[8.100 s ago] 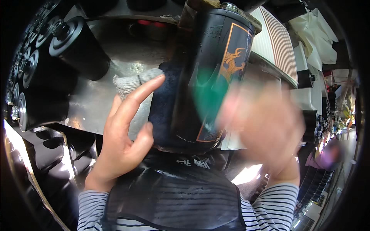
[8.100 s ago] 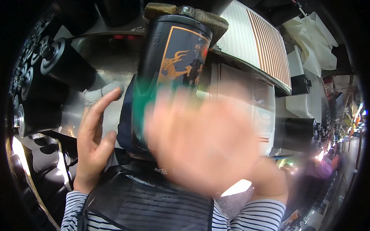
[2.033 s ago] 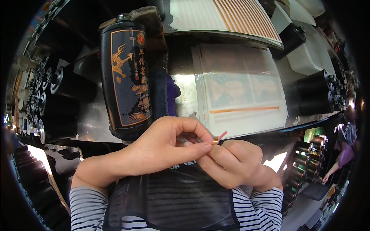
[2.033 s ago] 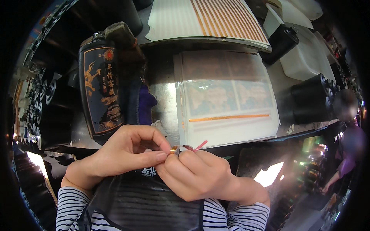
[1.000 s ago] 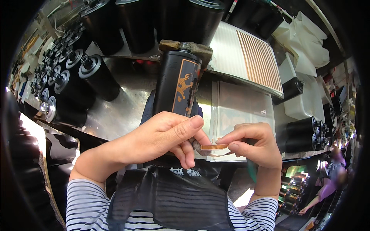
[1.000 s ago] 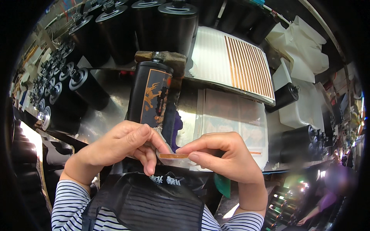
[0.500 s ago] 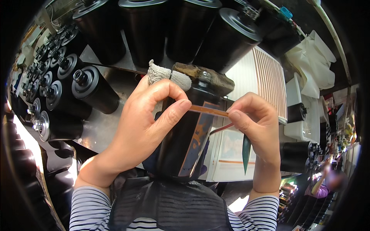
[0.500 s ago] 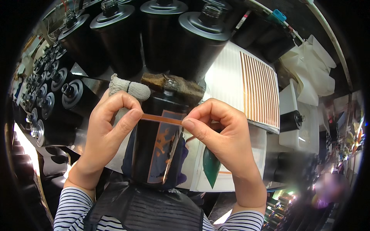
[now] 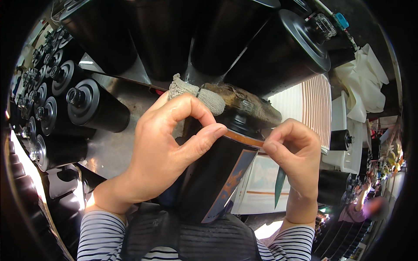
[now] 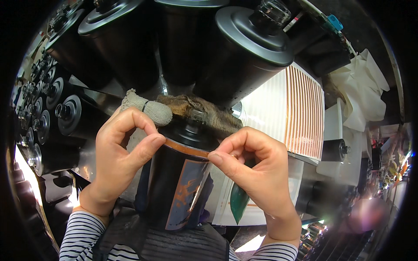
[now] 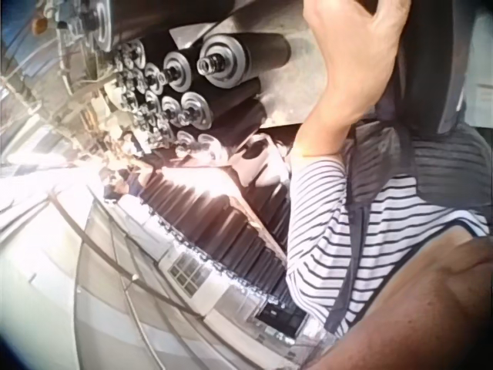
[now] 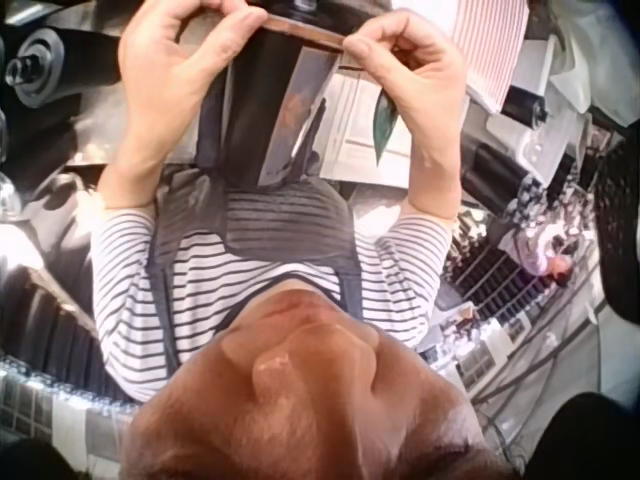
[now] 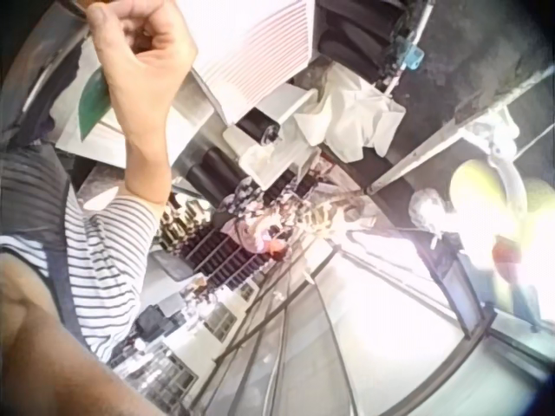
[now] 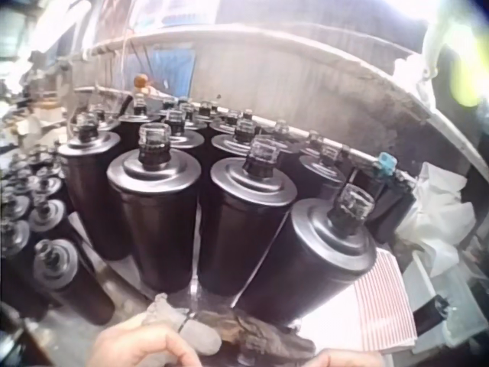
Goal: The person applies decorative labels to cylindrical black containers. They peel the backing from a label, align it on the container, and smooth it down with a green plastic card. The person repeats this process for multiple containers, handling them one at a time.
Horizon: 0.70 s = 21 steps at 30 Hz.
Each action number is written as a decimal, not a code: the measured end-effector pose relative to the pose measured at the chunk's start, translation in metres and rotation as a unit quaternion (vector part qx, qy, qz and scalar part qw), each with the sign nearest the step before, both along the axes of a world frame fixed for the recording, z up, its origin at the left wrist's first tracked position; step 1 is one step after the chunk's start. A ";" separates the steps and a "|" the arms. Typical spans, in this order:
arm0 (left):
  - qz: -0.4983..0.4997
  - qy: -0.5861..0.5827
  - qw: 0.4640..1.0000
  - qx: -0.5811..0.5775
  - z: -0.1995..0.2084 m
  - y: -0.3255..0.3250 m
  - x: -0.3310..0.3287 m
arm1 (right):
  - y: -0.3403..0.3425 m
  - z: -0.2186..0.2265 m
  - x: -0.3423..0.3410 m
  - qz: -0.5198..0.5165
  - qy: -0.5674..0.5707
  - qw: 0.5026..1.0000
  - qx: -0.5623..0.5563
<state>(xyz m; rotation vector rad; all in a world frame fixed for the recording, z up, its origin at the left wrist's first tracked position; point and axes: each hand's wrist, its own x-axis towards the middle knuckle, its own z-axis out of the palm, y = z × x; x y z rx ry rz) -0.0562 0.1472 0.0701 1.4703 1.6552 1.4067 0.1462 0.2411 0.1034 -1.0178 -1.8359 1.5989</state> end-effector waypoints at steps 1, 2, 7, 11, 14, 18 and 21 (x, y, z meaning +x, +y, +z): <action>-0.001 0.005 1.000 0.001 0.000 0.000 0.000 | 0.001 0.000 0.000 0.002 -0.005 1.000 0.007; -0.001 0.010 1.000 0.002 0.000 0.001 -0.001 | 0.001 0.000 0.000 0.004 -0.010 1.000 0.013; -0.007 0.015 1.000 0.002 -0.001 0.002 0.000 | 0.002 0.000 -0.001 0.005 -0.021 0.999 0.026; -0.015 -0.170 0.985 0.009 0.002 0.004 0.007 | 0.001 0.001 -0.003 0.006 -0.035 0.999 0.028; -0.056 -0.312 0.948 0.005 -0.002 0.006 0.010 | 0.001 0.004 -0.004 0.006 -0.058 0.998 0.039; -0.076 -0.333 0.940 0.010 -0.011 0.006 0.015 | 0.000 0.007 -0.005 -0.004 -0.064 0.998 0.016; -0.087 -0.413 0.907 -0.010 -0.009 0.005 0.012 | 0.001 0.007 -0.004 -0.002 -0.066 0.998 0.013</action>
